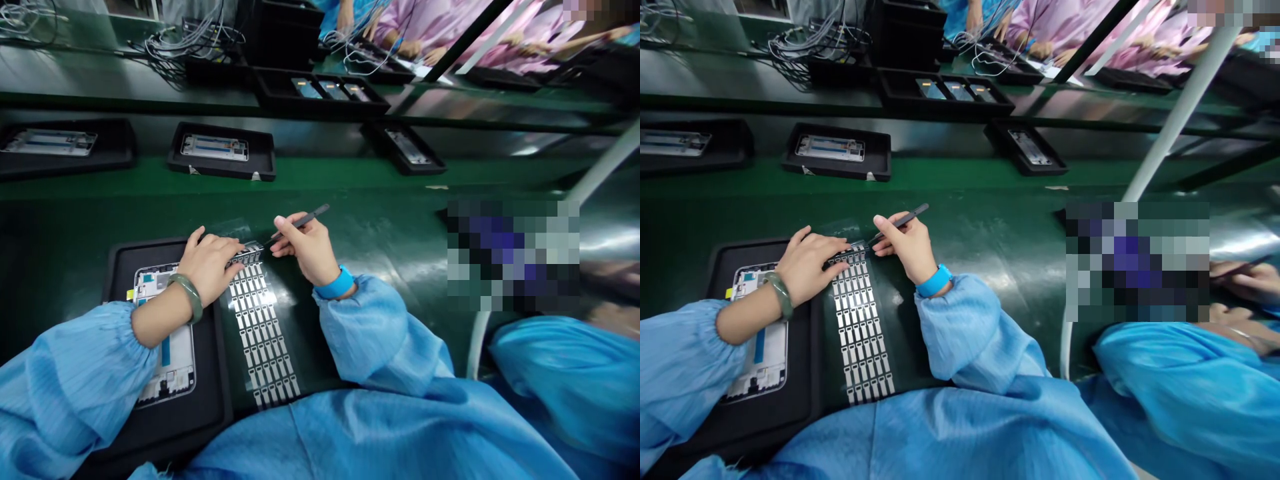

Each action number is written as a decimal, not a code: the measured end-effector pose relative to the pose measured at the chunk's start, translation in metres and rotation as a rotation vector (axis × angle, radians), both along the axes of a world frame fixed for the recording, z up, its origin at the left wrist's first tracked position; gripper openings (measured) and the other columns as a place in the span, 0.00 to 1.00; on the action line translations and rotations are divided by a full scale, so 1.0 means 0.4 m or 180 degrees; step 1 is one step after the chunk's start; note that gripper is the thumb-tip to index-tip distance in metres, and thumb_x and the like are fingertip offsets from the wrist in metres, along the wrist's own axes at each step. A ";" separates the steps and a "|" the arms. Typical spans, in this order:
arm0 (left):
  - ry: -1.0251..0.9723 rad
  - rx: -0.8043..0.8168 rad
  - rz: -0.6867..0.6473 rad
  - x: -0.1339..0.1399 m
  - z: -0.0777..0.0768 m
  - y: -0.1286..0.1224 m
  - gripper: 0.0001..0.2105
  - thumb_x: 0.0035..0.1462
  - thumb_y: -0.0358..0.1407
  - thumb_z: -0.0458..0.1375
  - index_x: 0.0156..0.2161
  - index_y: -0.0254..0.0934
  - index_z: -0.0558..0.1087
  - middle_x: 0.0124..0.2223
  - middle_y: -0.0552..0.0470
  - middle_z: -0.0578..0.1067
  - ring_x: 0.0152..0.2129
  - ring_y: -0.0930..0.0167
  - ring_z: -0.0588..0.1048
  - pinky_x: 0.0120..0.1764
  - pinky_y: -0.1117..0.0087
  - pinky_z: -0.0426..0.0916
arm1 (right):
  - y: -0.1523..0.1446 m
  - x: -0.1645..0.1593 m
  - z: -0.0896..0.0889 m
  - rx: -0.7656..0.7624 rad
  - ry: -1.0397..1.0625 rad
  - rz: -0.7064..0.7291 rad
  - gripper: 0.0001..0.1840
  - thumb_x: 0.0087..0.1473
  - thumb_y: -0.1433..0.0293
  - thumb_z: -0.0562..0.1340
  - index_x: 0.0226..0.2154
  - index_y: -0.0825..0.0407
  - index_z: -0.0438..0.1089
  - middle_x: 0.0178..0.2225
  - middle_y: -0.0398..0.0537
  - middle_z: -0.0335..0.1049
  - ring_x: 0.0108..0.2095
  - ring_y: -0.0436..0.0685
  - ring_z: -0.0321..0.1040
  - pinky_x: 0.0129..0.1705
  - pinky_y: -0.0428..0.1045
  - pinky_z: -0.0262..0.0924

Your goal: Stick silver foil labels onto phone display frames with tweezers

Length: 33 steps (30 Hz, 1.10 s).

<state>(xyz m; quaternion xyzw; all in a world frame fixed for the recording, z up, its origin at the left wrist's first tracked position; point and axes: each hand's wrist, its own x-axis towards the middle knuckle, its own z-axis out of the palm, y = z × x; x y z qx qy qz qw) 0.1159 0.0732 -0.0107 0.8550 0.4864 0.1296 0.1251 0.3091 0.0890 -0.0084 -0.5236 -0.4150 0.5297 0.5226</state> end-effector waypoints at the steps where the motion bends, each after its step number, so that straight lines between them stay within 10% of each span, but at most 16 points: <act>1: -0.0021 0.0010 0.0006 0.000 0.000 -0.001 0.12 0.57 0.39 0.53 0.47 0.44 0.70 0.50 0.54 0.73 0.47 0.65 0.69 0.58 0.50 0.46 | -0.001 -0.002 0.001 -0.0011 -0.0053 -0.0014 0.22 0.40 0.56 0.68 0.28 0.53 0.60 0.18 0.38 0.67 0.16 0.49 0.68 0.16 0.41 0.66; 22: -0.0661 -0.0016 0.0087 0.006 0.001 -0.005 0.18 0.53 0.35 0.57 0.51 0.40 0.66 0.48 0.48 0.74 0.47 0.62 0.68 0.59 0.48 0.42 | 0.029 -0.025 0.032 -0.0513 0.0519 -0.0026 0.16 0.43 0.62 0.68 0.22 0.55 0.62 0.16 0.38 0.65 0.11 0.39 0.55 0.11 0.35 0.53; 33: -0.2199 -0.0049 0.0595 -0.035 0.075 -0.040 0.09 0.57 0.40 0.52 0.32 0.37 0.71 0.33 0.53 0.74 0.31 0.73 0.73 0.37 0.71 0.68 | -0.039 -0.145 0.079 0.0252 0.0725 0.0224 0.17 0.45 0.58 0.65 0.27 0.52 0.62 0.22 0.37 0.70 0.13 0.42 0.61 0.14 0.38 0.58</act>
